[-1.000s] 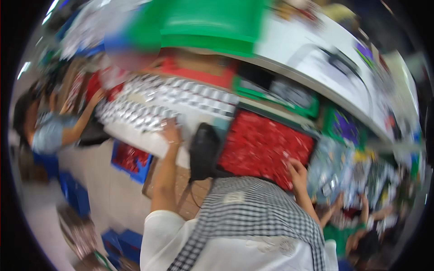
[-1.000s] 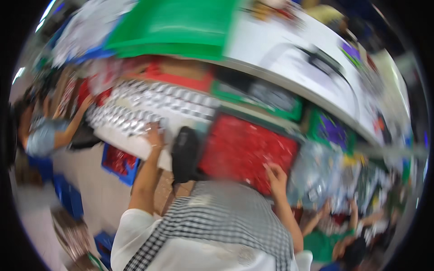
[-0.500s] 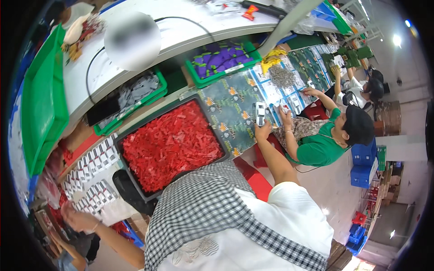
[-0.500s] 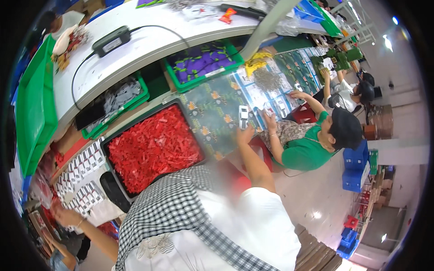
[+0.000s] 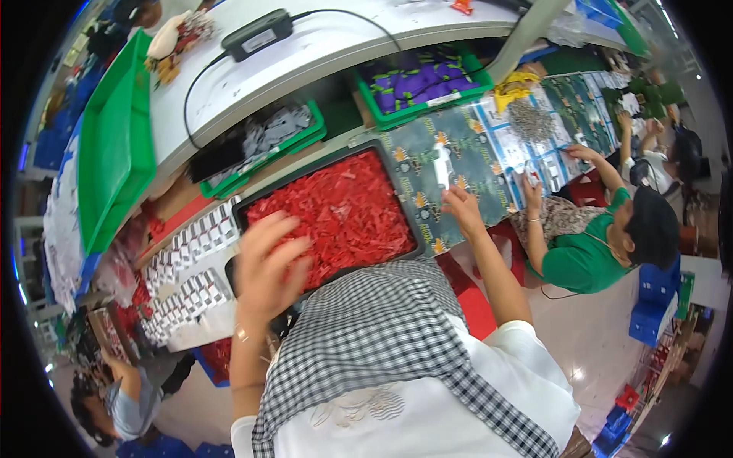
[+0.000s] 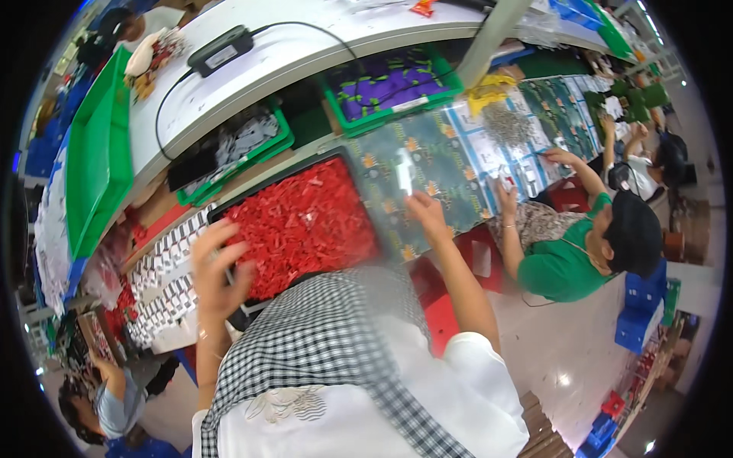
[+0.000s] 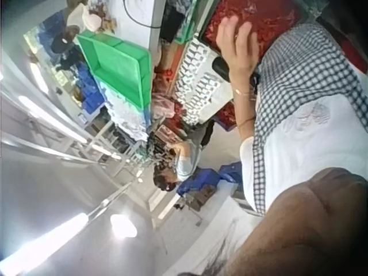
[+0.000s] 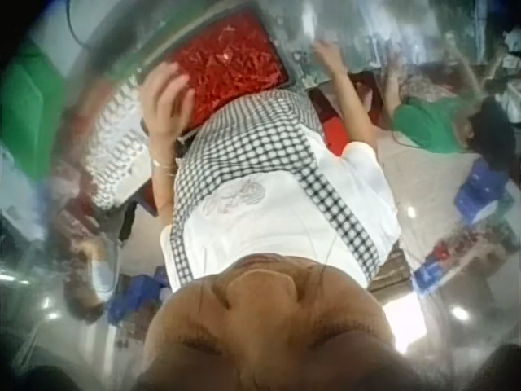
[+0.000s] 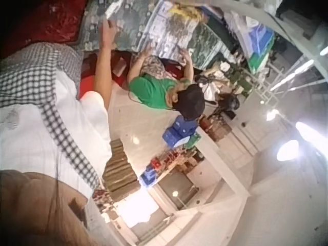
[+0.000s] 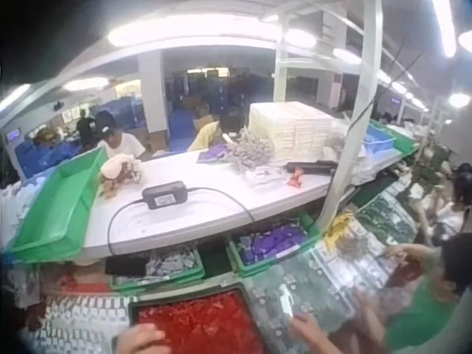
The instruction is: The person takes toy car bodies from the table, fits red plastic pieces into the car bodies by hand, and places the assembled car bodies on the table.
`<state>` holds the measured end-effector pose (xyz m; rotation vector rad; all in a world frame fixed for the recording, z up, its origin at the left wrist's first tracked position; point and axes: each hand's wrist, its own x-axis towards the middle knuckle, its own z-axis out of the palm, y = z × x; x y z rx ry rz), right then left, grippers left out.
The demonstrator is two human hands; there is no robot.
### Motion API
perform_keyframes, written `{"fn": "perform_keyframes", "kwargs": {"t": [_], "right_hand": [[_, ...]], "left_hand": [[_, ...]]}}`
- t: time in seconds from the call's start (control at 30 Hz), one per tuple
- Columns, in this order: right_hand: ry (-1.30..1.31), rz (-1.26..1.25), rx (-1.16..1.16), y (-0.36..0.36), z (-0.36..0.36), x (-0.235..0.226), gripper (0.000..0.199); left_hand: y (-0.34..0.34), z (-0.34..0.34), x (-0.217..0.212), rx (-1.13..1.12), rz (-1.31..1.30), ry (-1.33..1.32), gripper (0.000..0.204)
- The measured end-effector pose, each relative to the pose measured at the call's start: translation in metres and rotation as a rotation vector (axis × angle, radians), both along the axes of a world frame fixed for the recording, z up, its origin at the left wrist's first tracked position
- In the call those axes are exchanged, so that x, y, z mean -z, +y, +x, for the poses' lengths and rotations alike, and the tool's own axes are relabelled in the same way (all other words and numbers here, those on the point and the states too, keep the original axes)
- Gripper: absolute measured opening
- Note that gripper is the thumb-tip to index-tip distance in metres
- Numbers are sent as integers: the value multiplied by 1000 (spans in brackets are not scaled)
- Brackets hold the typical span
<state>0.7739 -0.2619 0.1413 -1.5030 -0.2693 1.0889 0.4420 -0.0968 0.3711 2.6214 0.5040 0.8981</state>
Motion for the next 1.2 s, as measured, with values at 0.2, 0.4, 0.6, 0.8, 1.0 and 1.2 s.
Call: {"fn": "perform_keyframes", "kwargs": {"t": [0.2, 0.4, 0.6, 0.8, 1.0, 1.2], "right_hand": [[-16, 154, -920, 43, -92, -58, 49], [75, 104, -1123, 89, -131, -37, 35], [-1025, 105, -299, 142, -139, 46, 25], [-1137, -104, -706, 151, -127, 46, 26], [-1320, -88, -697, 137, -126, 43, 27], [-235, 273, -597, 120, -160, -31, 19]], "left_hand": [[-23, 39, 66, 268, 157, 475, 54], [-26, -12, 120, 54, -635, 442, 40], [-40, -67, 169, -331, -1153, 116, 32], [-51, -89, 171, -592, -1578, -345, 30], [-47, -76, 160, -580, -1664, -557, 31], [-37, -56, 174, -477, -1754, -651, 31]]}}
